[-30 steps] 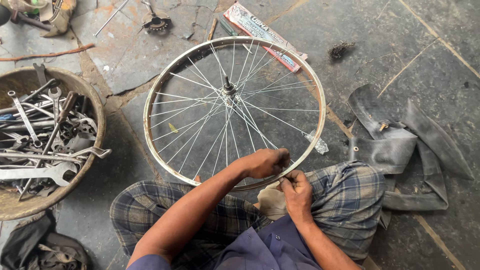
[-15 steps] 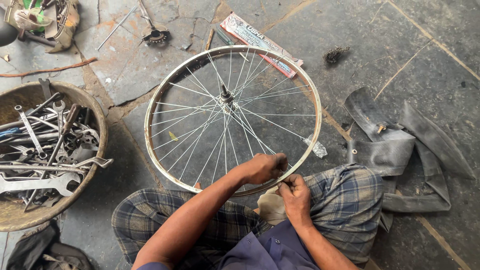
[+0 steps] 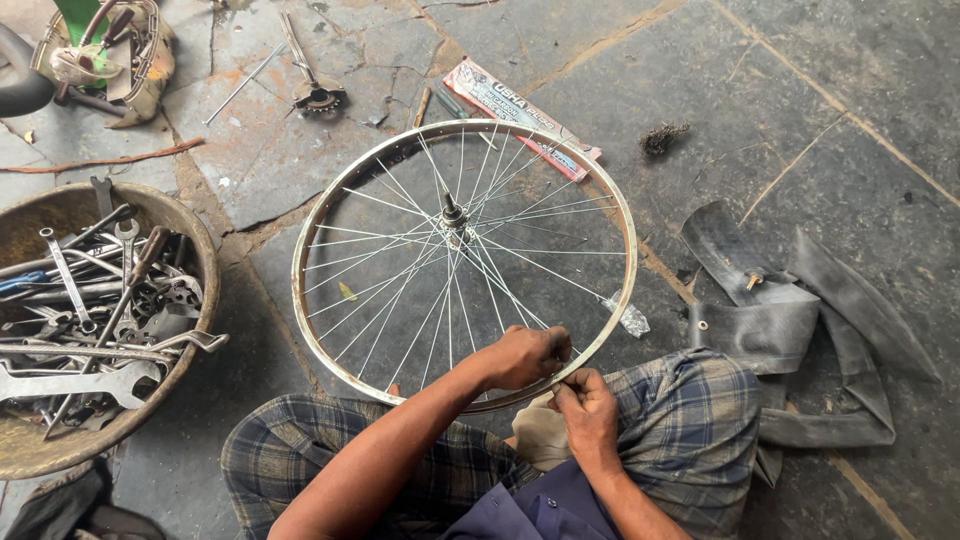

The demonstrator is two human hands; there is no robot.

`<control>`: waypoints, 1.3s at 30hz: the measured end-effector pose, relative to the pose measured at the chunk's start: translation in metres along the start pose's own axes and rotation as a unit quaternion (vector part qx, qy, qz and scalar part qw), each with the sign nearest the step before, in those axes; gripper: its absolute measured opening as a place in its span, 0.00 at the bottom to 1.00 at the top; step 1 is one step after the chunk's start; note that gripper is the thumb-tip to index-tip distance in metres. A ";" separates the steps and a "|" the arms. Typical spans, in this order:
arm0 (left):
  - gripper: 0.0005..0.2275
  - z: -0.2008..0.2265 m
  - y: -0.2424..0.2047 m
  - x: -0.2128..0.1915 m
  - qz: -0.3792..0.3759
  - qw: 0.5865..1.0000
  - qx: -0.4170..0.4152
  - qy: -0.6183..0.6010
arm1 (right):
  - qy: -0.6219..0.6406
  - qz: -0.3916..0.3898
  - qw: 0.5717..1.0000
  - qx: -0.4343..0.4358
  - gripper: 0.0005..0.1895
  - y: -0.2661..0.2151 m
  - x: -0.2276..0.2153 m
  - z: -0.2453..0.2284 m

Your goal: The person sits on the floor and repairs a bicycle wheel by hand. They insert and adjust spokes, connecting the hub to the rim, and tighten the nipples to secure the spokes in place.

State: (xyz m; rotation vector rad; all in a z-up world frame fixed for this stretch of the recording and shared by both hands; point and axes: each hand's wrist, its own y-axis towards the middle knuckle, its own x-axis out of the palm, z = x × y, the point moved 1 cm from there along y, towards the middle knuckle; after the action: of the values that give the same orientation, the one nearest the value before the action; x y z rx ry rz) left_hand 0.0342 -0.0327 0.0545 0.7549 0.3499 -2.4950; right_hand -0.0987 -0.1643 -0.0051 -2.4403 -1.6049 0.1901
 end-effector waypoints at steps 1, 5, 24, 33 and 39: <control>0.09 0.000 -0.001 0.000 0.004 1.000 -0.011 -0.001 | 0.001 0.000 1.000 0.001 0.03 0.000 0.000 0.001; 0.09 -0.002 -0.002 -0.003 0.013 0.999 0.029 -0.042 | -0.001 0.002 1.000 -0.002 0.03 0.000 -0.005 0.012; 0.08 0.009 -0.003 -0.007 -0.010 0.999 -0.037 -0.034 | -0.006 0.011 0.999 0.049 0.04 0.004 -0.002 0.003; 0.08 0.018 -0.003 -0.010 -0.024 0.998 -0.059 -0.013 | 0.013 -0.003 0.998 0.064 0.04 0.002 -0.001 -0.005; 0.10 0.008 -0.007 -0.013 -0.028 0.995 -0.011 -0.093 | 0.002 0.003 0.999 0.046 0.05 0.006 -0.005 0.015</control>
State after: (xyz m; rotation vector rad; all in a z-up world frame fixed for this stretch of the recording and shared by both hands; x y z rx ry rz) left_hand 0.0364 -0.0250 0.0691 0.5051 0.3346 -2.5852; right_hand -0.0991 -0.1695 -0.0214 -2.3765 -1.5512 0.2545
